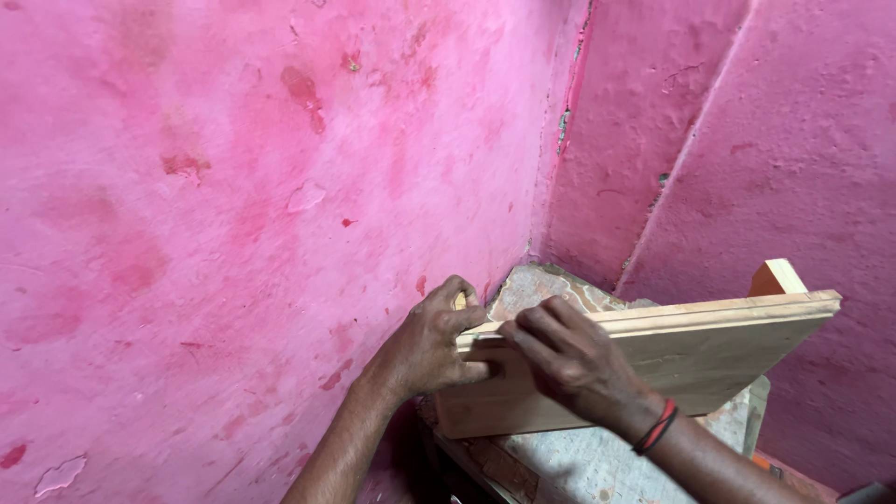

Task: The person sands a rectangular wooden board using a sanding block and a chisel. They smooth the edges and corners, then scrape the surface with the chisel to remove excess material.

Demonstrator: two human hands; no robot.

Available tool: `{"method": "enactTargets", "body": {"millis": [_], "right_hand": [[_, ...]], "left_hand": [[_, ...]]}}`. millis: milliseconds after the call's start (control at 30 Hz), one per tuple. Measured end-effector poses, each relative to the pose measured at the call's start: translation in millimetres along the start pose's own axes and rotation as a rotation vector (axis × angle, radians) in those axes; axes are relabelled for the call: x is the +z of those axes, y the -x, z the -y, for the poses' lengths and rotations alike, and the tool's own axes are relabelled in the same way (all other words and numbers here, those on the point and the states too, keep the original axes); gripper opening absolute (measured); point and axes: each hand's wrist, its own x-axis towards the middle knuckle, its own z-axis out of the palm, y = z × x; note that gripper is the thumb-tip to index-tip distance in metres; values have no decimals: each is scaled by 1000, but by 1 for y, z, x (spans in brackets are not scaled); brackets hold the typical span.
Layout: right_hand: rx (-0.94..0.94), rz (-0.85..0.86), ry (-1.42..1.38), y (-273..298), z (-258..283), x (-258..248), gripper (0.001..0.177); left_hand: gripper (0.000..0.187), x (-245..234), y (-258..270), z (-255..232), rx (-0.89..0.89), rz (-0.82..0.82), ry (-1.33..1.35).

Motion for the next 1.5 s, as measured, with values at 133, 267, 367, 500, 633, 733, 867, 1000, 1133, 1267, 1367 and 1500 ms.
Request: {"method": "enactTargets", "body": {"millis": [133, 267, 367, 500, 633, 733, 867, 1000, 1133, 1267, 1367, 1500], "right_hand": [[27, -6, 110, 41, -34, -29, 50], [130, -6, 265, 99, -84, -62, 50], [228, 41, 385, 140, -114, -85, 44], [346, 52, 456, 166, -124, -96, 37], [376, 26, 463, 174, -120, -96, 37], [410, 65, 477, 177, -129, -92, 36], [344, 19, 456, 183, -137, -87, 32], [331, -37, 383, 163, -131, -73, 27], [237, -16, 282, 119, -93, -49, 35], [58, -75, 127, 44, -40, -12, 36], [-54, -73, -21, -11, 1, 15, 33], [-69, -69, -110, -60, 41, 36, 32]], "left_hand": [[62, 0, -2, -2, -32, 9, -38], [65, -1, -5, 0, 13, 19, -15], [63, -1, -5, 0, 11, 36, -27], [57, -1, -1, 3, 25, 32, 6], [75, 13, 14, 6, 149, -362, 256], [68, 51, 20, 2, -27, -589, 771], [71, 75, 15, 22, -188, -751, 822], [68, 78, 11, 37, -253, -803, 890], [60, 82, 14, 41, -230, -804, 868], [57, 85, 14, 47, -177, -795, 915], [57, 91, 16, 53, -151, -795, 943], [60, 97, 20, 63, -79, -774, 1059]]}}
